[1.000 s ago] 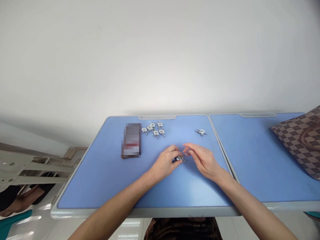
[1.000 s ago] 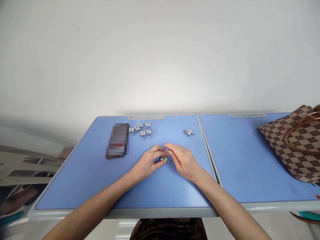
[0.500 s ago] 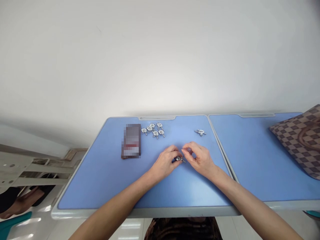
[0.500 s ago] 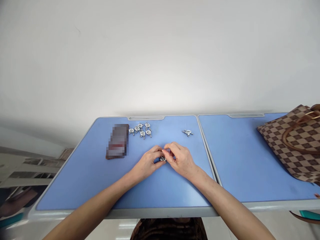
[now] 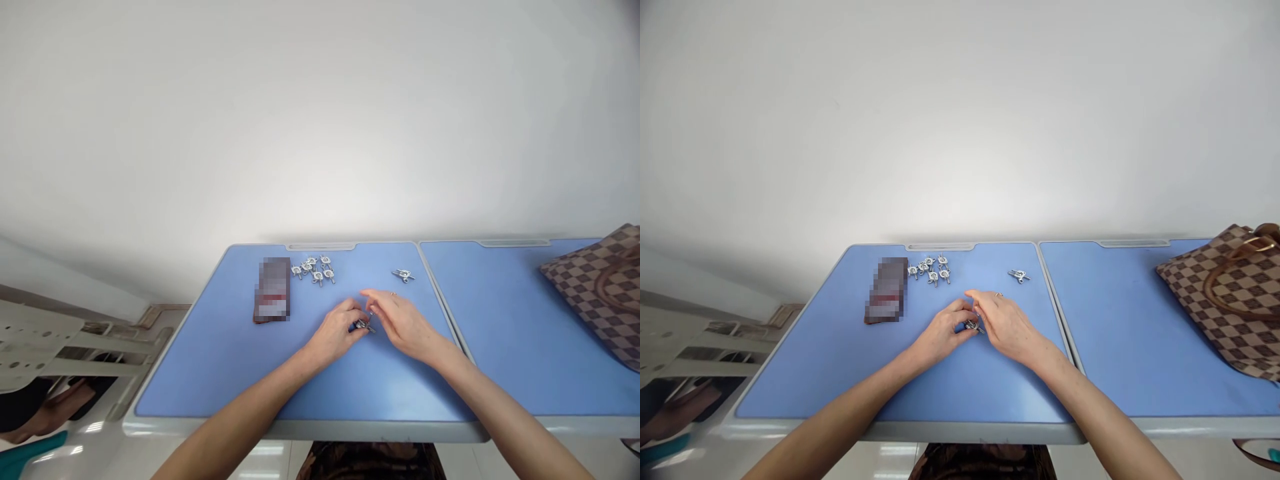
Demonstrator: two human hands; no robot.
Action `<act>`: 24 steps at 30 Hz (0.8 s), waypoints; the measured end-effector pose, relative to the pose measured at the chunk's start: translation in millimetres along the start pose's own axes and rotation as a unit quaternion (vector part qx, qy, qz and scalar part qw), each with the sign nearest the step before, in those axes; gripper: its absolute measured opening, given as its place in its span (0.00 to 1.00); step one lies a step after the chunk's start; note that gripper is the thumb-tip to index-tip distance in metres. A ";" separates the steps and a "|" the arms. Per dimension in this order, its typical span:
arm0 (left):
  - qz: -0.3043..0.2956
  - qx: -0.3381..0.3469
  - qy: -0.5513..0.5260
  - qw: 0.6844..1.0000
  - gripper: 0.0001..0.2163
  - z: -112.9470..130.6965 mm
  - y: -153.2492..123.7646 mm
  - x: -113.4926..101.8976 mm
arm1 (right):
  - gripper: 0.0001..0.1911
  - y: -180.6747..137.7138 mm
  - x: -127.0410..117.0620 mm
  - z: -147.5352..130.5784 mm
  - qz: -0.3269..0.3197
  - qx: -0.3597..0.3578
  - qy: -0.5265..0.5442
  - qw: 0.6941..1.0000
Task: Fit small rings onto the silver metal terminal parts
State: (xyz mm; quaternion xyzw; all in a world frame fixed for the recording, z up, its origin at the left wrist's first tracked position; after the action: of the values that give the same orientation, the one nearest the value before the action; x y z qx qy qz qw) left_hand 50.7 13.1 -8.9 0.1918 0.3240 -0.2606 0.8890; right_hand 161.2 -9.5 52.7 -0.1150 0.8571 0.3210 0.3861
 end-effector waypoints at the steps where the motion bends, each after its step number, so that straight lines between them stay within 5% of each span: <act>1: -0.001 0.000 0.002 1.000 0.07 -0.2 0.0 0.0 | 0.15 0.6 -0.7 2.0 0.000 0.004 0.001 1.000; 5: -0.007 -0.002 0.010 1.000 0.08 -0.7 0.0 0.3 | 0.06 0.5 -3.0 12.8 0.011 0.011 -0.040 0.999; 10: -0.007 -0.008 0.012 1.000 0.08 0.4 0.4 -0.9 | 0.10 1.8 -4.0 18.8 0.037 0.019 -0.084 0.996; 17: 0.001 0.005 -0.005 1.000 0.07 0.2 0.8 -0.1 | 0.10 2.8 9.3 12.3 -0.002 0.073 0.148 0.986; 24: -0.005 0.018 -0.022 1.000 0.07 0.8 0.8 1.5 | 0.17 -2.9 4.3 10.3 -0.023 0.088 0.174 0.981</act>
State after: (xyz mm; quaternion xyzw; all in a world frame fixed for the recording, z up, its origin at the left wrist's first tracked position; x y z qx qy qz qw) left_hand 52.6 12.9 -9.2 0.2001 0.3008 -0.2747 0.8911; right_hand 165.6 -5.0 43.1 -0.1541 0.9331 0.2109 0.2472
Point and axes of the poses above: each hand's wrist, its own y-axis towards the middle knuckle, its own x-axis out of the palm, z = x × y, the point moved 7 cm from there along y, towards the middle knuckle, and after that the axes turned 2 degrees about z, right-handed, at the moved point
